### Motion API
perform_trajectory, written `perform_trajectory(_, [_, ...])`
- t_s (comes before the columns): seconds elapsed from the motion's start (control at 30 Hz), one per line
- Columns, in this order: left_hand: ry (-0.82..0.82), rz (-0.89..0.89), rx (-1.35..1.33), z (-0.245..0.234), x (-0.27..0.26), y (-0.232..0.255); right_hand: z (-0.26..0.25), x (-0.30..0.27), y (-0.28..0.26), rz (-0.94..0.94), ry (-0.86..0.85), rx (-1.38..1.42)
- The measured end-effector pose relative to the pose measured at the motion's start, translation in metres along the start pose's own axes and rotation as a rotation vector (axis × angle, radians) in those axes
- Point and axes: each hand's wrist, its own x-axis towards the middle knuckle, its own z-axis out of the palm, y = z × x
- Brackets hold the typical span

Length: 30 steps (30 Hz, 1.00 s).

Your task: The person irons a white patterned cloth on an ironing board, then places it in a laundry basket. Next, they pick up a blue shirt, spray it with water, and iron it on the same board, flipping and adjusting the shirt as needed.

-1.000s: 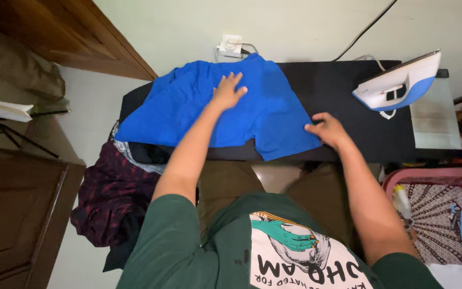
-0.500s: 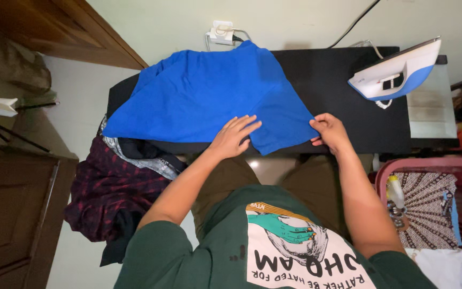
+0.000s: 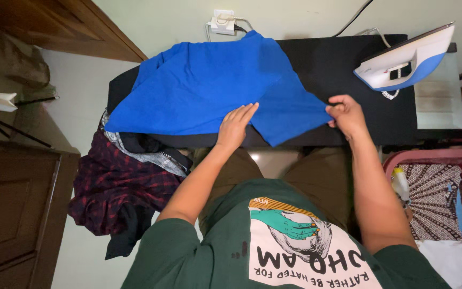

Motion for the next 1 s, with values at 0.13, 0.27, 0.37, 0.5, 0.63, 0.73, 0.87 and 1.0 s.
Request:
perform_trajectory(0.13, [0.053,0.085,0.038,0.014,0.002,0.001,-0.007,0.004,0.029,0.029,0.028,-0.103])
perform_trajectory(0.27, [-0.008,0.116,-0.024,0.03,0.004,0.005,-0.011,0.001,0.034,0.004,0.028,-0.162])
perform_trajectory(0.37, [-0.085,0.183,0.001,0.032,-0.003,0.004,-0.011,-0.008,0.03,-0.066,0.106,-0.408])
perform_trajectory(0.5, [-0.162,0.215,0.153,0.033,-0.014,0.011,-0.002,-0.025,0.03,-0.175,0.23,-0.834])
perform_trajectory(0.63, [-0.204,0.312,0.071,0.042,-0.016,0.017,0.002,-0.027,0.024,-0.139,0.243,-0.882])
perform_trajectory(0.73, [-0.247,0.385,-0.065,0.054,-0.02,0.026,-0.002,-0.027,0.018,-0.079,0.185,-0.858])
perform_trajectory(0.87, [-0.252,0.423,-0.067,0.054,-0.027,0.029,-0.007,-0.023,0.017,-0.062,0.186,-0.894])
perform_trajectory(1.0, [-0.295,0.37,-0.194,0.042,-0.041,0.028,-0.023,-0.011,0.033,0.012,0.407,-0.354])
